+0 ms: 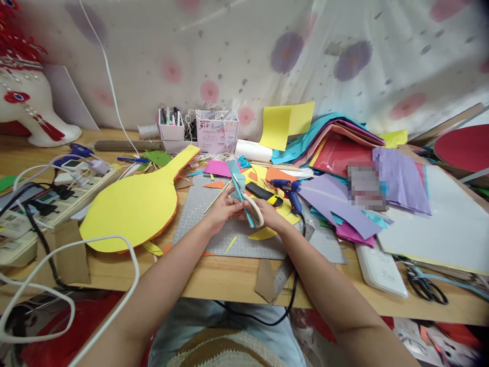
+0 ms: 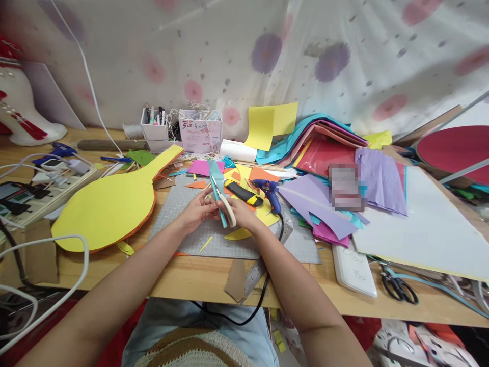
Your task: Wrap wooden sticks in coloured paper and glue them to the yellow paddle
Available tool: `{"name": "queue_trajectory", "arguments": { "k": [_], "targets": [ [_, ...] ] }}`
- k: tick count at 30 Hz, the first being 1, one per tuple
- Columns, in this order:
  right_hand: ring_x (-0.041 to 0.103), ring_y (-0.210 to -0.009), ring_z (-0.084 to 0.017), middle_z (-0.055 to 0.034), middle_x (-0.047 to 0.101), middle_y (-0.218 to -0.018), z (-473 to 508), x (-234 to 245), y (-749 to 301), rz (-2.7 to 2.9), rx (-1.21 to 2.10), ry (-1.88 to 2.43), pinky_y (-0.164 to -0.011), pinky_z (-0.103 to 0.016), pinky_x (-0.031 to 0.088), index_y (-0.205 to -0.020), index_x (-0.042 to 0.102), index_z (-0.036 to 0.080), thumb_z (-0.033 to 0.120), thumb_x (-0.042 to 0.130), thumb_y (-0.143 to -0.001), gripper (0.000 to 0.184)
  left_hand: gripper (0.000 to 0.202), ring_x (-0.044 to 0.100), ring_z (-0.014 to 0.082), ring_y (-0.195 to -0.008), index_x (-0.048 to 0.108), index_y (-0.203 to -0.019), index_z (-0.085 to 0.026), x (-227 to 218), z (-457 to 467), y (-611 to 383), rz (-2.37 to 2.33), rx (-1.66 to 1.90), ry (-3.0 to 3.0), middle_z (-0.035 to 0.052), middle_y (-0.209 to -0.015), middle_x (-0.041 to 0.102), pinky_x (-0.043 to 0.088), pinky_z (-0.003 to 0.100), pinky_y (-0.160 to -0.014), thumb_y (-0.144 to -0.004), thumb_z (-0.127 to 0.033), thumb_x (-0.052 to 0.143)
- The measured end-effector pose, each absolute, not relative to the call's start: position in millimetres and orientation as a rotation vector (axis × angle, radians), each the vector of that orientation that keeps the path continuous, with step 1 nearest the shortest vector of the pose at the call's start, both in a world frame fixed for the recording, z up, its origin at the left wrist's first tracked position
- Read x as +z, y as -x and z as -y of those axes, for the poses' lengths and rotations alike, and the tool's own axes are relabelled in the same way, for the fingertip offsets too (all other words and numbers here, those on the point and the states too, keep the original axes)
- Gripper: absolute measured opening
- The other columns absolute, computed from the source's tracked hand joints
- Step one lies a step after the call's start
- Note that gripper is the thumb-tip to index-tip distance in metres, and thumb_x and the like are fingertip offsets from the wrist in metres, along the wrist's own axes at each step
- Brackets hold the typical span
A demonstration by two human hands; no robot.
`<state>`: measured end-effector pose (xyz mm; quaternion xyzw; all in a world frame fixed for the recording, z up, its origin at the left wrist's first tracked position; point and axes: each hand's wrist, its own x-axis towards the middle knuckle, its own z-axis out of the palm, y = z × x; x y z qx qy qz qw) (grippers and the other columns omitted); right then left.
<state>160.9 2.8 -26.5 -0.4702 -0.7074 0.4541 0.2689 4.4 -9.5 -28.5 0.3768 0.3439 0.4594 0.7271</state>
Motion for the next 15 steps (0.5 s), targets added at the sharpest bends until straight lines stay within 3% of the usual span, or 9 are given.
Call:
{"name": "queue_trajectory", "arguments": {
  "k": [4,9,15],
  "targets": [
    [0.046,-0.059,-0.012,-0.0007,0.051,-0.064,-3,-28,-161,1.873,1.241,1.282,-0.054,-0.024,0.037,-0.069,0.052,0.015,0.068,0.045,-0.069,0.054,0.075,0.059,0.0118,-0.055,0.038,-0.122,-0.017,-28,9,-4,-0.757,1.008,-0.827,-0.0057,-0.058,0.056,0.051,0.026,-0.055,-0.058,-0.018,0.075],
    [0.043,-0.044,-0.009,0.0027,0.047,-0.052,3,-21,-163,1.76,1.488,1.2,-0.043,-0.024,0.034,-0.07,0.046,0.017,0.071,0.045,-0.068,0.054,0.063,0.06,0.0119,-0.058,0.042,-0.112,-0.018,-28,7,0,-0.728,1.005,-0.845,-0.0049,-0.06,0.058,0.05,0.024,-0.053,-0.058,-0.017,0.074],
    [0.048,-0.048,-0.01,0.0017,0.049,-0.058,4,-15,-176,1.704,1.69,1.096,-0.047,-0.024,0.038,-0.076,0.046,0.017,0.073,0.038,-0.07,0.056,0.04,0.062,0.0129,-0.061,0.052,-0.098,-0.015,-22,0,18,-0.701,0.819,-0.884,0.0007,-0.069,0.062,0.047,0.021,-0.051,-0.062,-0.014,0.07]
  ]
}}
